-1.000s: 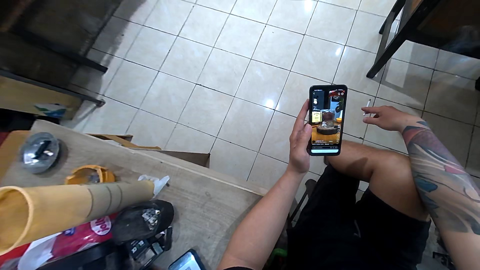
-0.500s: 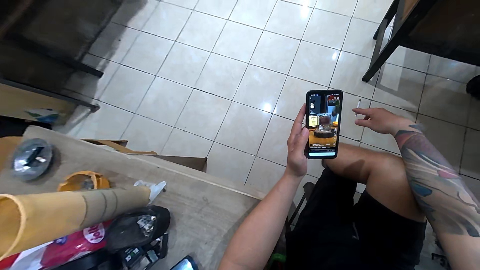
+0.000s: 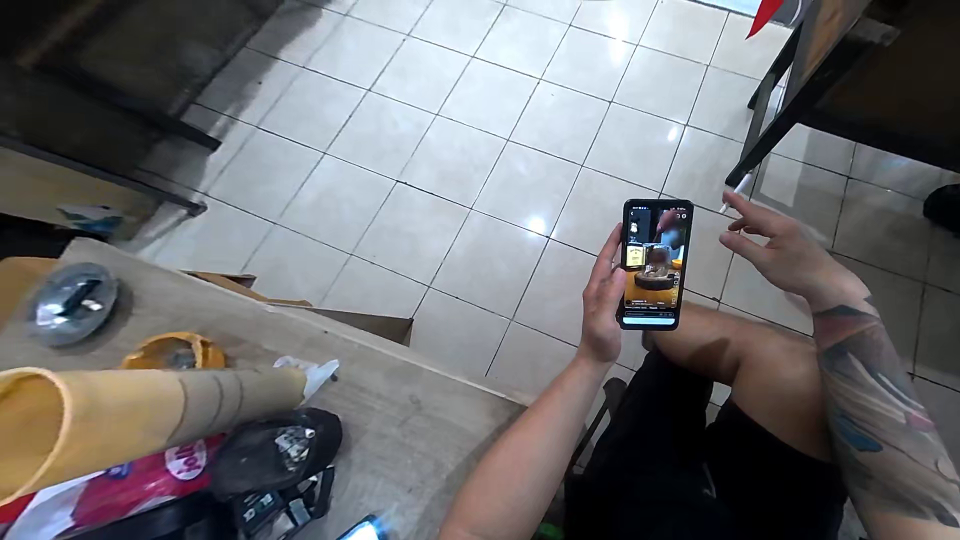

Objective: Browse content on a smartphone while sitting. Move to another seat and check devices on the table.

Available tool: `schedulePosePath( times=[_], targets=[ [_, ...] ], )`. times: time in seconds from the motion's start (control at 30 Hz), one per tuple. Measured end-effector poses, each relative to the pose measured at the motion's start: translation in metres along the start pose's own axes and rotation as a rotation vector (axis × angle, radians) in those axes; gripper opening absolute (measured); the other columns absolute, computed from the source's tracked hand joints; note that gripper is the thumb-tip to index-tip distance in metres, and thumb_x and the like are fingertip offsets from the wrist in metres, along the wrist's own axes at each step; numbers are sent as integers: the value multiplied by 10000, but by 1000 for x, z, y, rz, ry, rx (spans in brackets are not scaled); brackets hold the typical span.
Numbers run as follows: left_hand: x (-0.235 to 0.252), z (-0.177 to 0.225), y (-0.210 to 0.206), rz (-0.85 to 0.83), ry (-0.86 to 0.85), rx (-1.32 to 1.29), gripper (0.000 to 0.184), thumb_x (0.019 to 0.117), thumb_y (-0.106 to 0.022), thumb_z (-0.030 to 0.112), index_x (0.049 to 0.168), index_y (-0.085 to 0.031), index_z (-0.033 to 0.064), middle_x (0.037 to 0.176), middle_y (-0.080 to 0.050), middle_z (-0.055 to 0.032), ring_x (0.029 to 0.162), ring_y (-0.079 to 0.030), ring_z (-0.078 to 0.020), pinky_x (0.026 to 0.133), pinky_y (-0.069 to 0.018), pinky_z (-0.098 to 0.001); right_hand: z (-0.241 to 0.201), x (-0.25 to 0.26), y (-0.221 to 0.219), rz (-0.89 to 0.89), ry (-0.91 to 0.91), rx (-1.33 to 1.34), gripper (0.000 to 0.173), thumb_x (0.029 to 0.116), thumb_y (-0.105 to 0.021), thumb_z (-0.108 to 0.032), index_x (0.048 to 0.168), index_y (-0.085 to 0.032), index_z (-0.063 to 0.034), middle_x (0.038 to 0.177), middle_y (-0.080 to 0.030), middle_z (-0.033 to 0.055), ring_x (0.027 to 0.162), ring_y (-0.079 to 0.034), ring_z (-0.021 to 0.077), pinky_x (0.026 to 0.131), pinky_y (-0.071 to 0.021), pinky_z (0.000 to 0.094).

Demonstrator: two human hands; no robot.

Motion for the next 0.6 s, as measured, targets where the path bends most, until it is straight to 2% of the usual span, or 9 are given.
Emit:
schedulePosePath(
  times=[0.1,0.2,0.27,0.33,0.37,0.43,0.5,0.6],
  targets=[
    [2,1,1,-11,-21,-6,606,1059,-290,445,1634,-227,263,1479,-522,-135,1213,-616,-291,923,-566,-508,-21,-7,7,68,28,73,616,1052,-570,-399,1614,-362,-258,1548,-515,19,1248,-627,156,1068,-515,397],
    [3,0,1,-3,-23,-21,605,1054,-311,438,1629,-243,259,1453,-543,-141,1193,-627,-287,918,-567,-509,-40,-21,14,124,93,171,605,1056,-569,-323,1613,-359,-217,1582,-468,10,1296,-594,155,1094,-509,378],
    [4,0,1,-12,-26,-27,598,1059,-315,421,1630,-244,257,1499,-501,-128,1243,-594,-294,959,-549,-519,-53,-33,17,159,173,254,609,1055,-565,-282,1615,-349,-173,1600,-439,38,1325,-575,197,1107,-510,398],
    [4,-1,2,-4,-18,-38,601,1058,-334,441,1626,-254,263,1500,-504,-129,1241,-598,-298,960,-549,-520,-66,-47,18,192,245,351,636,1048,-559,-305,1618,-329,-143,1603,-427,74,1341,-564,253,1116,-511,447],
    [4,-1,3,4,-7,-44,607,1053,-343,458,1625,-259,271,1486,-518,-135,1228,-608,-301,954,-551,-519,-73,-56,18,205,274,413,655,1049,-553,-354,1624,-313,-149,1606,-423,84,1351,-556,277,1126,-501,472],
    [5,-1,4,0,-23,-26,610,1053,-328,462,1624,-266,254,1482,-519,-135,1253,-589,-309,977,-538,-534,-85,-77,13,228,332,590,690,1034,-547,-476,1628,-309,-219,1615,-418,63,1364,-539,291,1141,-473,496],
    [7,1,3,-18,-58,-7,613,1057,-316,458,1618,-282,215,1493,-498,-127,1305,-536,-316,1022,-503,-545,-104,-98,7,235,386,757,683,1010,-537,-550,1613,-334,-302,1604,-431,2,1333,-551,237,1122,-473,447],
    [7,1,4,-9,-63,9,607,1057,-313,460,1613,-298,219,1508,-487,-125,1280,-561,-318,996,-522,-549,-141,-129,-2,195,490,929,703,993,-522,-595,1614,-315,-340,1603,-436,-36,1326,-564,195,1108,-488,376]
  ],
)
Point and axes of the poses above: each hand's wrist, its own x-axis towards the middle knuckle, its own y-axis out of the back of the hand, z = x × y, the point moved 7 cm from there along x, towards the middle knuckle
